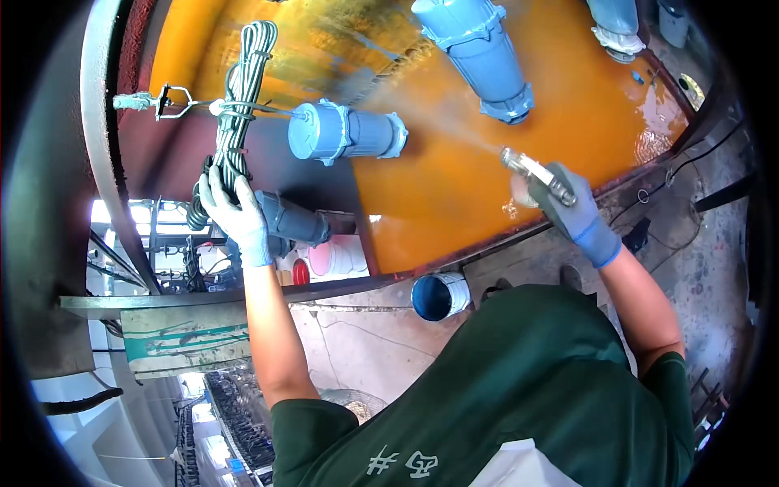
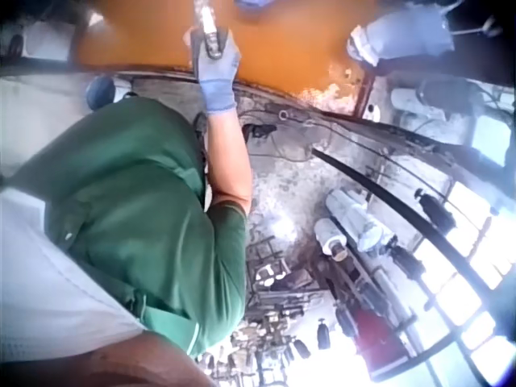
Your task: The person presses a button on a control panel and spray paints hanging pump motors using a spray gun while rotating and holding them by hand.
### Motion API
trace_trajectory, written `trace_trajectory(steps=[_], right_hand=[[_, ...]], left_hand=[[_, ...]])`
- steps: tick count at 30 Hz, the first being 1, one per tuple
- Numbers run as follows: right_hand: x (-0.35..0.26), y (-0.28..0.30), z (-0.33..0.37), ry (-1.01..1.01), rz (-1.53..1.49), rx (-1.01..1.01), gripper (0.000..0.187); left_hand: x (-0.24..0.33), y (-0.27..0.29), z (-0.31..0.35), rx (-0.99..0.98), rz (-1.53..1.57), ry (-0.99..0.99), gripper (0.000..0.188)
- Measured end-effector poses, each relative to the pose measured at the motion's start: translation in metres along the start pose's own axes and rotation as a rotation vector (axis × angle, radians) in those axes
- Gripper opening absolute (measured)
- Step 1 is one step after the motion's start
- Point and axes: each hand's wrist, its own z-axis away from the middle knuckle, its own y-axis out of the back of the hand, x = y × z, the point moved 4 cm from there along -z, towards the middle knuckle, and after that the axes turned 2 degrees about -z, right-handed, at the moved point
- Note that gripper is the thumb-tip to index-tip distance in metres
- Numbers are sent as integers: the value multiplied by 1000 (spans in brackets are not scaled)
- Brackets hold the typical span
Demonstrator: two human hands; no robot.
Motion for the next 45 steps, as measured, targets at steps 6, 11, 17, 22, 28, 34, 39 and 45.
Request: trace_trajectory(steps=[6,11,17,22,28,34,39,45], right_hand=[[-10,-4,6,227,69,-33,21],[-18,-8,6,57,-107,-3,24],[-25,-13,-5,95,-223,79,20],[-36,-31,3,284,28,-222,21],[-12,-28,-8,-9,-252,50,21],[3,-36,-8,90,92,-289,15],[21,-34,-9,-73,-97,-50,16],[38,-41,14,123,380,-394,30]], left_hand=[[10,3,-1,18,3,-44,53],[11,7,2,20,-2,-20,54],[26,13,-3,-1,13,-49,54],[42,21,-6,-50,48,-54,55],[69,14,-24,-22,126,-143,58],[96,4,-57,-75,338,-186,61],[118,2,-47,-169,464,-85,63],[130,-4,60,-257,628,-19,26]])
